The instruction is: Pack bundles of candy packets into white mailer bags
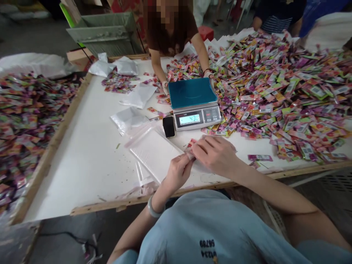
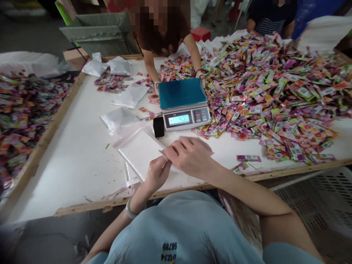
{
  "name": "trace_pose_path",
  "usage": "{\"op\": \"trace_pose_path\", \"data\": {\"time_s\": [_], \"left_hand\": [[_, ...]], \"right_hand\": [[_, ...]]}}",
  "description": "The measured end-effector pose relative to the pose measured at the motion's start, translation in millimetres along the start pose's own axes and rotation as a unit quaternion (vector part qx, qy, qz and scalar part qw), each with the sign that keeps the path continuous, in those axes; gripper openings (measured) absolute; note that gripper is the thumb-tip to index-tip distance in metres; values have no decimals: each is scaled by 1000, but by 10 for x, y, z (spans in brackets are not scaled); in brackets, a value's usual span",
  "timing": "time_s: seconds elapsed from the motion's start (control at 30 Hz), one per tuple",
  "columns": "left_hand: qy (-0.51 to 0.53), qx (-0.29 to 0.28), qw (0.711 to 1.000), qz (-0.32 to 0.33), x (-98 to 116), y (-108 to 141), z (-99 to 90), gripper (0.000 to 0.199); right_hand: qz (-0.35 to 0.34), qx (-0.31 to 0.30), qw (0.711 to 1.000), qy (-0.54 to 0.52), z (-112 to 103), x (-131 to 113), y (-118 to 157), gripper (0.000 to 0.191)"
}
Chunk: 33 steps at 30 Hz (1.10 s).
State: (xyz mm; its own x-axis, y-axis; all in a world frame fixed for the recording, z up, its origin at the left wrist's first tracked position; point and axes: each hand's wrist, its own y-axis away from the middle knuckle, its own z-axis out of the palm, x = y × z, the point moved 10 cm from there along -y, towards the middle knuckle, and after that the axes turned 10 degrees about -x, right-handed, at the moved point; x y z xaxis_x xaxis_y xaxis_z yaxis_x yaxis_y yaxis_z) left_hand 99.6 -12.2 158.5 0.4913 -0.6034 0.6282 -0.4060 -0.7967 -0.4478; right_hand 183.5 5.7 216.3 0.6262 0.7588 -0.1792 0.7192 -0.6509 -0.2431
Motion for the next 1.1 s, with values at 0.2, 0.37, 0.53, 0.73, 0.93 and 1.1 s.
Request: {"op": "trace_pose_path", "data": {"time_s": [0.2, 0.37, 0.53, 0.73, 0.93, 1.1], "left_hand": [[111, -4, 993, -30, -154, 93, -42, 40], [205, -35, 978, -17, -326, 24, 5, 36], [222, -88, 971, -24, -452, -224, 111, 70], [181, -87, 970, -133, -728, -395, -7, 39], [216, -193, 950, -118, -505, -507, -215, 26], [285, -238, 924, -91, -672, -561, 238, 37]], "right_hand": [[170, 252, 950, -72, -700, 1117, 984, 28], [437, 233, 866, 64, -925, 2430, 2360, 50], [333, 63, 937, -87, -53, 1983, 1814, 88], [168, -82, 858, -479, 896, 1231, 520, 49], [146, -75, 782, -601, 741, 1419, 601, 40], [236, -54, 662, -709, 1259, 1668, 911, 38]]}}
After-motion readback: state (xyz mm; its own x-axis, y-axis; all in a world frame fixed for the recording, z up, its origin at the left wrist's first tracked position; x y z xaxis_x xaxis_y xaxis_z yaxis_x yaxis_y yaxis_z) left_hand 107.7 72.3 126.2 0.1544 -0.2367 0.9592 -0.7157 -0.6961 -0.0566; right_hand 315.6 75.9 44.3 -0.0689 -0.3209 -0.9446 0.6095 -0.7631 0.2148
